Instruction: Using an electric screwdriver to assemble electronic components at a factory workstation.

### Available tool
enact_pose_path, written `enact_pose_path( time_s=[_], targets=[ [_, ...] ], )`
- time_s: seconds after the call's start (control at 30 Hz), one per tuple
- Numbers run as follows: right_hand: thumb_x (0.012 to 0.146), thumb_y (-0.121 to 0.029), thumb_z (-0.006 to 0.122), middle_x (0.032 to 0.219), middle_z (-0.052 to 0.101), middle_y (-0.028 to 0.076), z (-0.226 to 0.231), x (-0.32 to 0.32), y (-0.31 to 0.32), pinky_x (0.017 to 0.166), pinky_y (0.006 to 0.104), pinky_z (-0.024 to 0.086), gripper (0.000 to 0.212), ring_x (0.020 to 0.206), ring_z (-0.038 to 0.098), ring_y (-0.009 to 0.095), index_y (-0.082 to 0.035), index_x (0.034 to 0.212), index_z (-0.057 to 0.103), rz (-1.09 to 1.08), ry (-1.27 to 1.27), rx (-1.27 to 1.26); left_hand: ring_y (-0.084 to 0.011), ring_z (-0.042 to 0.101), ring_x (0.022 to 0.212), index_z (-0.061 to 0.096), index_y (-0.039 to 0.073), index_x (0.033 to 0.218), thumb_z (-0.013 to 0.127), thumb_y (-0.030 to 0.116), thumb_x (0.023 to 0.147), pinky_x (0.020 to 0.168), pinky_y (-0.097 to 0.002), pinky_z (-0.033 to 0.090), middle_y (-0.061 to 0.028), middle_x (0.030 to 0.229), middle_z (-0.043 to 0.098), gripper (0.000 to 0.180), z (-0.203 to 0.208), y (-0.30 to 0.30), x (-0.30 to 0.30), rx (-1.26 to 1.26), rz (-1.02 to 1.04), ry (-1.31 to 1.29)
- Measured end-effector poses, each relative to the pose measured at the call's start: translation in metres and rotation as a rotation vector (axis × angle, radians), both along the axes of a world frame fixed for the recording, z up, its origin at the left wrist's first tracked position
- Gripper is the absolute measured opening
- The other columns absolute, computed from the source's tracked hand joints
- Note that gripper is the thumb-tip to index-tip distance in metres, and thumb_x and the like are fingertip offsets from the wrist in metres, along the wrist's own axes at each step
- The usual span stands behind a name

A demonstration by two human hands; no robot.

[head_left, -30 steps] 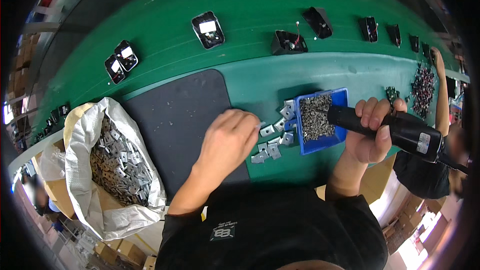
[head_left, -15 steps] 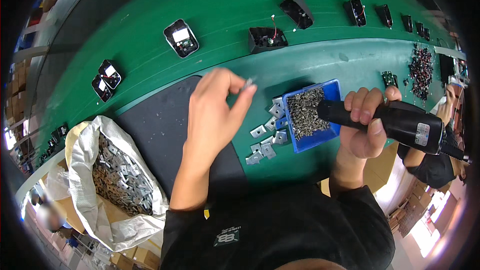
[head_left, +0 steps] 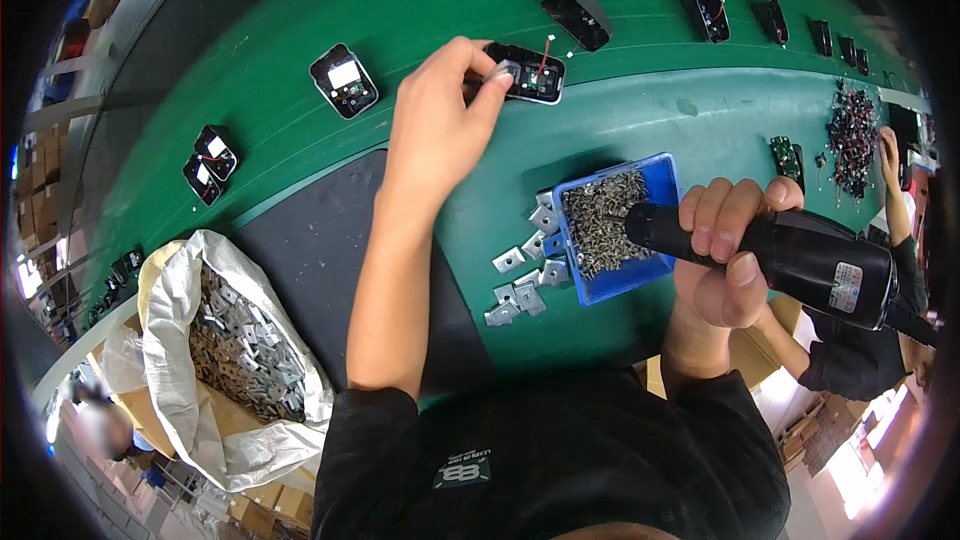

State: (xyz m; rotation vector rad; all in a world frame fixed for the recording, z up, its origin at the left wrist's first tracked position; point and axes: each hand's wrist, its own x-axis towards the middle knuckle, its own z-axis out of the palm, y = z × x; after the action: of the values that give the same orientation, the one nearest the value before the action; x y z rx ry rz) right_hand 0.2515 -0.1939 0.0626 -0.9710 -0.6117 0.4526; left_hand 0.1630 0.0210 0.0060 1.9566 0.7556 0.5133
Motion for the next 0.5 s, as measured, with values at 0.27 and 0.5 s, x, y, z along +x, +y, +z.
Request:
enact_pose_path(
  time_s=[0.27, 0.5],
  targets=[
    [0.078, -0.020, 0.065, 0.071, 0.044, -0.002, -0.002, 0.003, -0.008, 0.064, 0.0268, 0.035, 0.052, 0.065, 0.042, 0.010, -0.010, 0.123, 0.040, 0.016, -0.081, 0.008, -0.0331, 0.062, 0.095, 0.062, -0.001, 0.081, 0.070, 0.010, 0.074, 0.080, -0.0374, 0.050, -0.0194, 0.110, 0.063, 0.015, 0.010, 0.027, 0.000, 0.361, -0.123, 0.038],
    [0.077, -0.021, 0.065, 0.071, 0.044, -0.003, -0.003, 0.005, -0.007, 0.065, 0.0267, 0.035, 0.053, 0.064, 0.042, 0.010, -0.010, 0.123, 0.040, 0.015, -0.074, 0.016, -0.0315, 0.064, 0.092, 0.065, -0.001, 0.079, 0.073, 0.012, 0.071, 0.079, -0.0373, 0.050, -0.0189, 0.105, 0.065, 0.017, 0.006, 0.013, 0.000, 0.429, 0.020, 0.077]
  ],
)
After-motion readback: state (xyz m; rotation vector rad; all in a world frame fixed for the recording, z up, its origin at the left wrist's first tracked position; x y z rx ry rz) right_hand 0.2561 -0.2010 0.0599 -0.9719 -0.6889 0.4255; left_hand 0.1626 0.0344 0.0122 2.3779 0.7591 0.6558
